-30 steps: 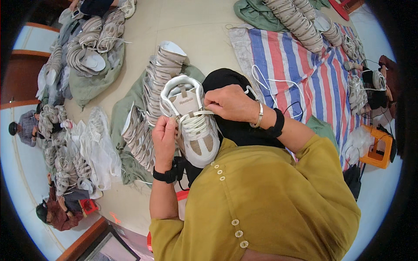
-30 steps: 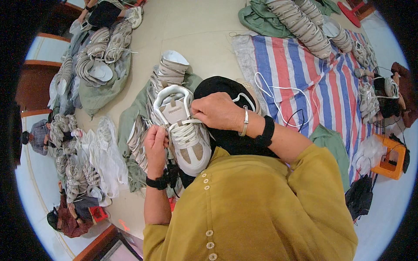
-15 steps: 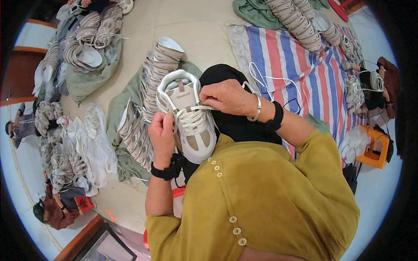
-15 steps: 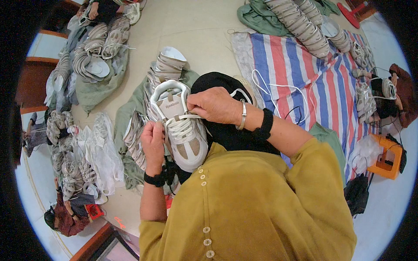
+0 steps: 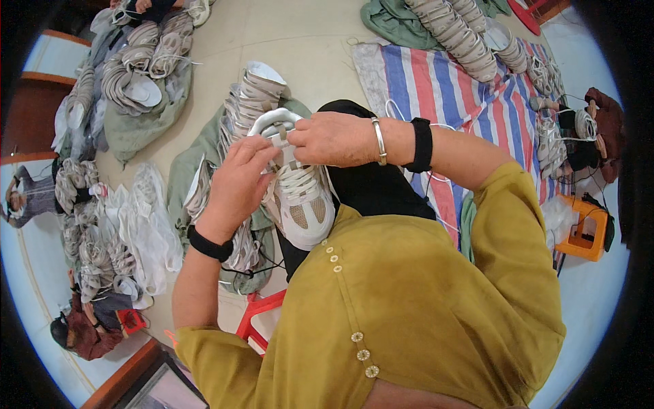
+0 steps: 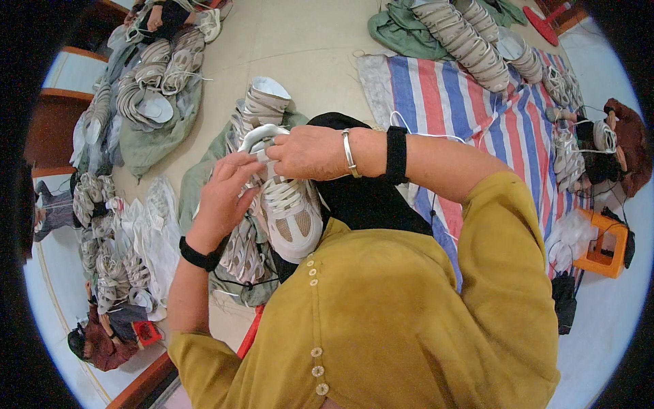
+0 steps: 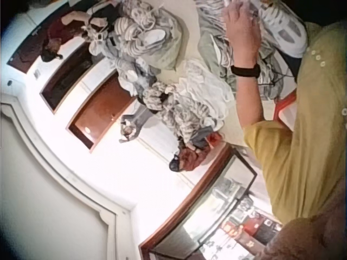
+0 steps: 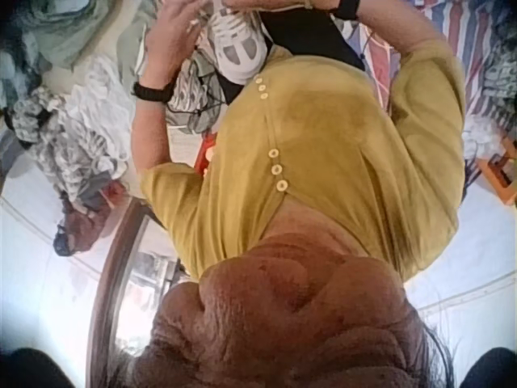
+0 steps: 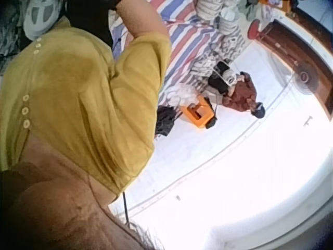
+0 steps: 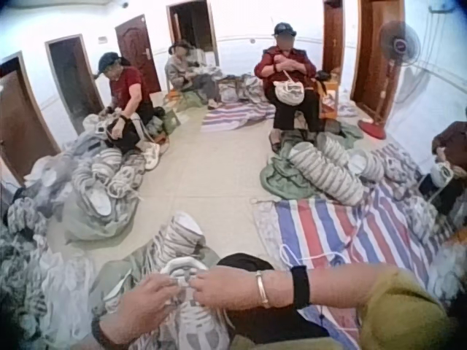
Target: Lace a pair of athletic shoes and organize them into stacks.
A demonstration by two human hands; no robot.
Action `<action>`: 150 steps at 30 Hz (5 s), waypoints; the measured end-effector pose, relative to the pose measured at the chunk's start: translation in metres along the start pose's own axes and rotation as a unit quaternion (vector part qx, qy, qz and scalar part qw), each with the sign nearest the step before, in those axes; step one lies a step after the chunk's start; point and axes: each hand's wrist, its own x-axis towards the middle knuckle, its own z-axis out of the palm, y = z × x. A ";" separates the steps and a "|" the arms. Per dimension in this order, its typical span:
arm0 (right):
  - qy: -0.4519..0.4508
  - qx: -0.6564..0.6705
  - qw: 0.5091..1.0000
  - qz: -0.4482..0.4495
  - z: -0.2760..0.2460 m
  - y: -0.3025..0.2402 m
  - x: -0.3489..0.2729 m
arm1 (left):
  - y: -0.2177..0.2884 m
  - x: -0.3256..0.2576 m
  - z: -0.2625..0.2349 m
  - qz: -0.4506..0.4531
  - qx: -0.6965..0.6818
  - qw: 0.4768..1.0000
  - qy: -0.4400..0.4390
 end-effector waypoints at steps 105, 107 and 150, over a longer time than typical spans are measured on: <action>0.210 0.055 0.940 0.263 0.008 -0.003 0.012 | -0.030 -0.036 0.012 -0.064 -0.162 0.985 0.013; 0.236 0.123 0.884 0.383 -0.002 0.018 -0.009 | -0.013 -0.037 0.011 -0.071 -0.118 0.990 0.018; 0.457 0.647 0.605 0.080 -0.293 -0.015 -0.109 | 0.000 0.012 0.029 -0.037 -0.128 0.979 0.156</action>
